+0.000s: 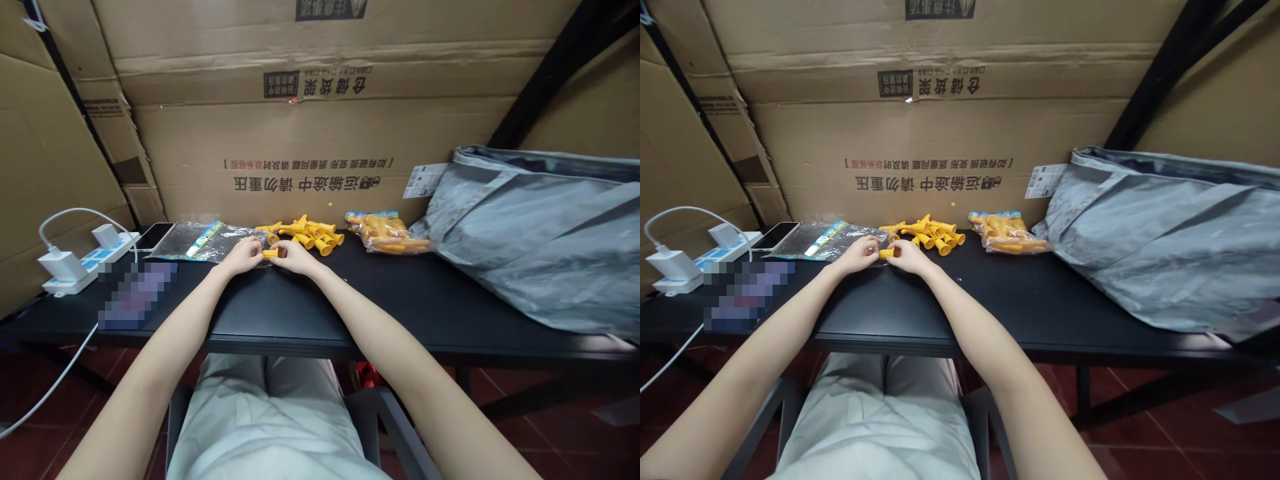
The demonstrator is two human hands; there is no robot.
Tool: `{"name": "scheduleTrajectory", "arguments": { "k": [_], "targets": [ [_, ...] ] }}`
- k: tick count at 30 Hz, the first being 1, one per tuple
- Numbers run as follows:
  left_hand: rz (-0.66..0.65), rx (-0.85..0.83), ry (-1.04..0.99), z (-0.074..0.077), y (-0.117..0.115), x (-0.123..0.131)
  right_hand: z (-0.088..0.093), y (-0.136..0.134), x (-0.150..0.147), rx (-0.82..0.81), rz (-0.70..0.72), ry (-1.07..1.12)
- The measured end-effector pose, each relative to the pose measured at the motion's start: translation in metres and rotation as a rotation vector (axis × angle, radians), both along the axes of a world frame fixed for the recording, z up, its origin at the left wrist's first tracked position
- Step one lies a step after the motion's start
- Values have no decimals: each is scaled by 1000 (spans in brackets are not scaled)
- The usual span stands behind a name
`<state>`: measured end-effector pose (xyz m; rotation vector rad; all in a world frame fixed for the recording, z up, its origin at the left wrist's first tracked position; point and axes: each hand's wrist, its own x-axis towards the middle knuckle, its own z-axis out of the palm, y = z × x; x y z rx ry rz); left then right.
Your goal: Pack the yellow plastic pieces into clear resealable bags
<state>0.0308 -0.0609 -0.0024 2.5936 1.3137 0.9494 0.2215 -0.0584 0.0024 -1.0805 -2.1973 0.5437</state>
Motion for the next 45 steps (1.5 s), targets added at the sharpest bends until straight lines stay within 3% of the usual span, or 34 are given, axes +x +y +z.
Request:
{"name": "scheduleTrajectory", "arguments": {
  "k": [3,5,9,12,15,17,21,24,31,38,42,45],
  "targets": [
    [30,-34,-1,3,-2,1,2,-2,0,-48,-8,-44],
    [129,-50,-7,7,-4,1,4,-5,0,-93,5,-100],
    [568,-57,-82,15,-7,-8,7,-9,-1,-130,-6,-193],
    [895,-78,-177,19,-7,-24,6,-9,-2,-35,-29,-217],
    [1110,-142,-249,19,-5,-46,3,-6,-2,85,-26,-223],
    [1168,-240,-264,18,-3,-59,2,-5,-2,137,-22,-223],
    [1142,-383,-264,15,3,-75,3,-8,-4,151,-7,-219],
    [1075,-343,-294,14,7,-78,7,-13,-6,97,-24,-227],
    [872,-274,-534,11,15,-79,20,-20,-5,291,-104,-318],
    [684,-499,-862,21,9,-62,16,-17,-4,88,-39,-113],
    [655,-580,-883,23,6,-58,10,-7,-2,-15,-78,113],
    [624,-597,-896,23,5,-57,7,-2,0,-84,-51,150]
  ]
}}
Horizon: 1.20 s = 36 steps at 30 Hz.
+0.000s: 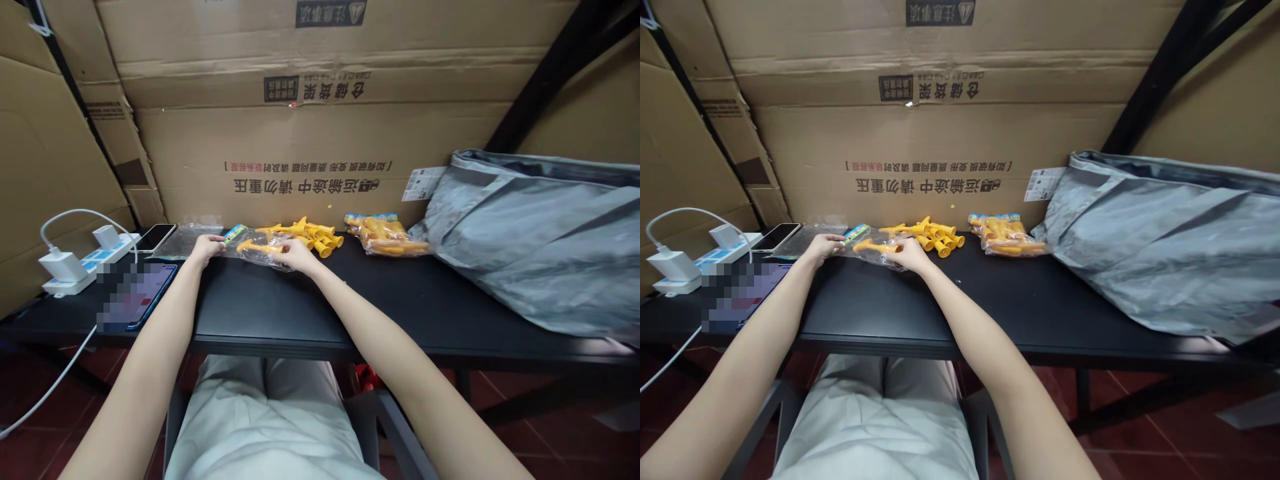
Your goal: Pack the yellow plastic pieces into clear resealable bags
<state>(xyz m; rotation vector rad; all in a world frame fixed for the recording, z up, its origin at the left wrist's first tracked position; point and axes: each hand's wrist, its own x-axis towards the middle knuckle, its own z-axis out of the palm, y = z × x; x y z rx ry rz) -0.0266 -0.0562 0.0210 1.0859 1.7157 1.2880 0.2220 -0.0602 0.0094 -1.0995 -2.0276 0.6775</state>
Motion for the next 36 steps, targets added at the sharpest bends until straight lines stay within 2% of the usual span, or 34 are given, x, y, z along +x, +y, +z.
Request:
{"name": "scheduleTrajectory", "arguments": {
  "k": [4,7,9,12,16,21,25,29,36],
  "targets": [
    [-121,-2,-58,3,-4,1,-2,-1,0,-24,99,-90],
    [-173,-23,-67,4,-6,2,0,-3,-2,29,53,-72],
    [-183,-22,-47,3,-5,3,2,-5,-2,45,22,-38],
    [-201,-25,-22,0,-4,2,2,-6,-2,17,65,-31],
    [-206,-40,19,-2,-3,3,-6,-2,-3,-42,116,-35],
    [-200,-50,41,0,-6,6,-17,5,-6,2,75,-14],
    [-177,-56,277,-2,-5,5,-19,7,-7,9,99,-4],
    [-172,42,535,-5,-2,1,-17,2,-6,-82,130,-51],
    [-164,8,594,-8,0,-2,-11,-6,-8,-129,258,-67]
  ]
}}
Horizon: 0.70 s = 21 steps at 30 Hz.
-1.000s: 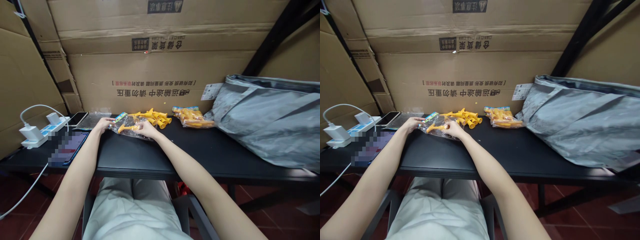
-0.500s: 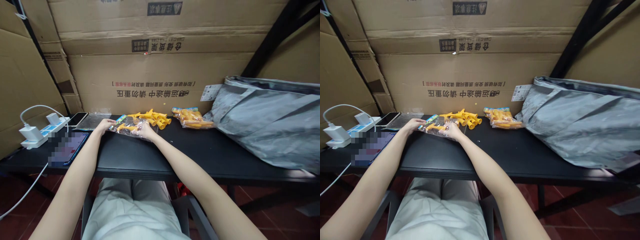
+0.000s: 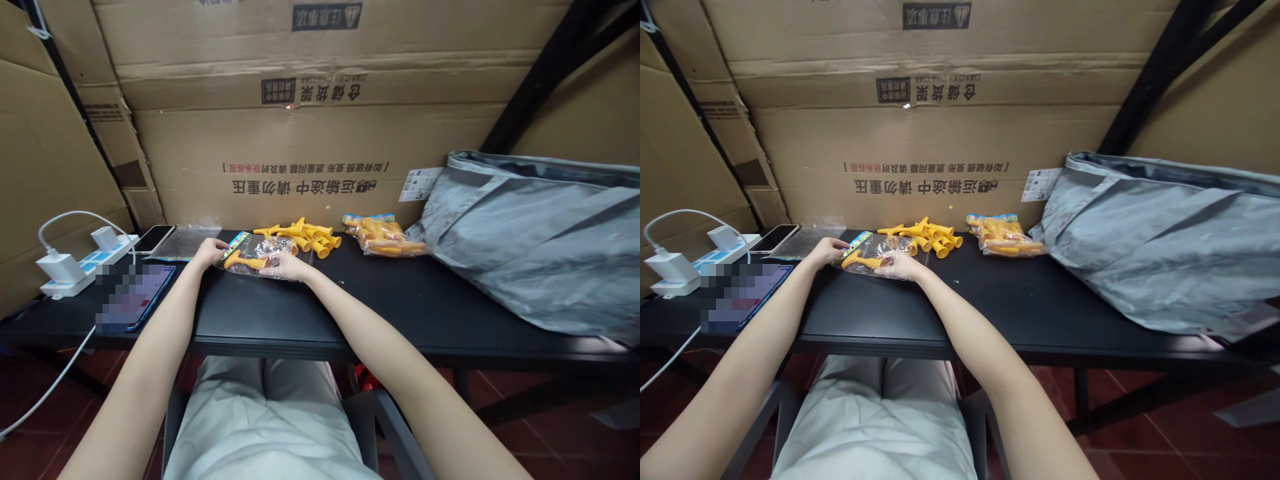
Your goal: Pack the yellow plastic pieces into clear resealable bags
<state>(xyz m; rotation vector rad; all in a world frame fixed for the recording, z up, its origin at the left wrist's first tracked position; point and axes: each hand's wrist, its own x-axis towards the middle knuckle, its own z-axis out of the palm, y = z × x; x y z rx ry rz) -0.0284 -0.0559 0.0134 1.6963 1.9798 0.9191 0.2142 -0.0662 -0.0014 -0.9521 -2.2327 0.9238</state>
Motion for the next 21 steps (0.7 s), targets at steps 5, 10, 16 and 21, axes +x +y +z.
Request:
{"name": "scheduleTrajectory", "arguments": {
  "k": [5,10,16,21],
  "targets": [
    [-6,-14,-83,-1,0,0,-2,0,-4,48,-72,29],
    [-22,-67,-171,0,-2,2,-3,0,-5,24,-102,81],
    [-1,-73,-171,2,-3,4,-4,2,-2,-99,-44,101],
    [62,-50,-258,3,-6,5,1,0,0,-189,-28,112]
  ]
}}
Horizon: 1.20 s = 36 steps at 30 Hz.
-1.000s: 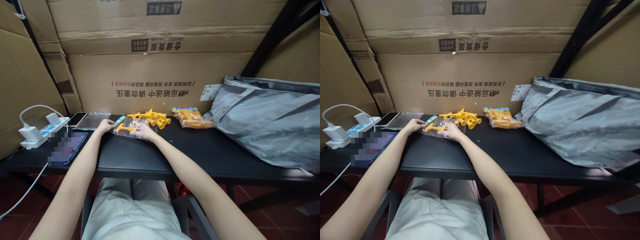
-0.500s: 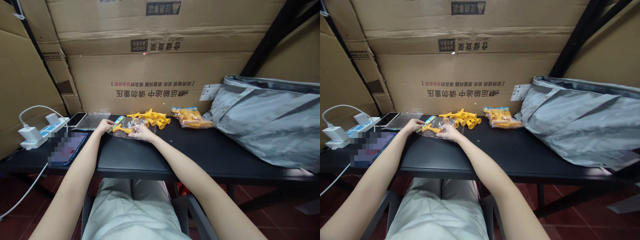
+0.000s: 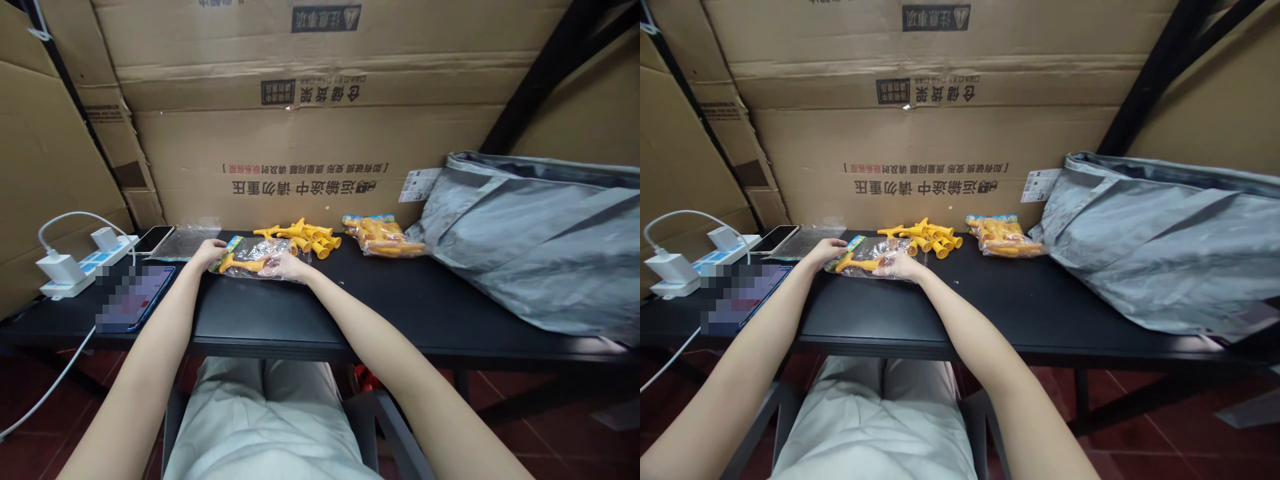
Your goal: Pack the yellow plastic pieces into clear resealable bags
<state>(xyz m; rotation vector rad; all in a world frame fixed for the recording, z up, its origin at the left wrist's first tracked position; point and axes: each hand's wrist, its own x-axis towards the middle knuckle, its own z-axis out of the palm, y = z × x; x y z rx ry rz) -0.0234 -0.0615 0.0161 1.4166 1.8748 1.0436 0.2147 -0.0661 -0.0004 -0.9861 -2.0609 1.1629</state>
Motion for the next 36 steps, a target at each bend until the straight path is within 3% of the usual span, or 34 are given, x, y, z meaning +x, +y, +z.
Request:
{"name": "scheduleTrajectory", "arguments": {
  "k": [7,11,16,20,23,26,30,33,36],
  "targets": [
    [-47,12,-12,1,-2,1,1,-1,3,-73,101,57],
    [12,50,27,4,2,2,-2,3,2,-45,104,97],
    [159,119,284,13,-2,-5,-4,17,3,128,-148,212],
    [277,29,471,22,-12,-8,-4,29,13,414,-449,250],
    [335,-80,537,23,-15,-7,-6,34,20,561,-532,137],
    [368,-143,582,18,-13,-7,-10,36,22,628,-476,-22],
    [404,-12,684,6,-9,-6,-14,34,15,689,-381,-282],
    [331,128,738,-4,-3,-3,-11,30,9,689,-341,-524],
    [230,88,724,-14,4,-2,-4,27,4,693,-342,-682]
  ]
}}
